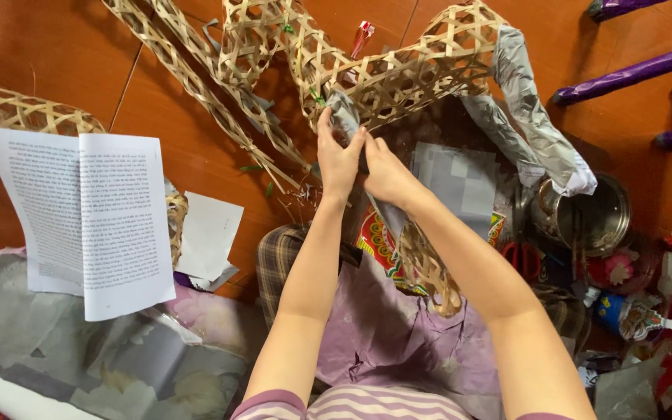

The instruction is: Wrapping a bamboo frame with paper to create a craft object

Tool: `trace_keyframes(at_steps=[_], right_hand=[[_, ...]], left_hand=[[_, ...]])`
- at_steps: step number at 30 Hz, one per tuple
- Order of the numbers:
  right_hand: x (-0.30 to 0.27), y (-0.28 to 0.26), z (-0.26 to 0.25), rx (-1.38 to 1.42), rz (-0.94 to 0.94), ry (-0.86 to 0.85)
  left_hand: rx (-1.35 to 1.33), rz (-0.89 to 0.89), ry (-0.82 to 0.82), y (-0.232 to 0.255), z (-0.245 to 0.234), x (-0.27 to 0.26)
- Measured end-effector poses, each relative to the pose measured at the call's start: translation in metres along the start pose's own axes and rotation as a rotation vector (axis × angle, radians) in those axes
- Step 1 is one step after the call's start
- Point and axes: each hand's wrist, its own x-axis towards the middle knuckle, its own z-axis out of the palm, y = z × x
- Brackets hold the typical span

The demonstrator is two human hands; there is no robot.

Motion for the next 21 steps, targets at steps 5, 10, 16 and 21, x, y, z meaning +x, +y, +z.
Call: trace_keyframes(at_steps=[5,10,16,21], right_hand=[[0.022,0.024,-0.062,-0.175,-0.167,0.064],[0.087,0.053,-0.115,-0.056,-0.221,0.580],[0.118,0.073,-0.123,-0.268,-0.293,0.579],[0.140,0.083,-0.126,-0.434,-0.137,0.473]], left_hand=[[-0.094,-0.072,0.022,-0.014,0.003,0.005],[-0.007,0.023,-0.010,0.031,-0.007,-0.006],[-0.025,-0.027,-0.028,0.035,-0.009,-0.007],[0.008,0.013,-0.027,0.030,-0.007,-0.005]])
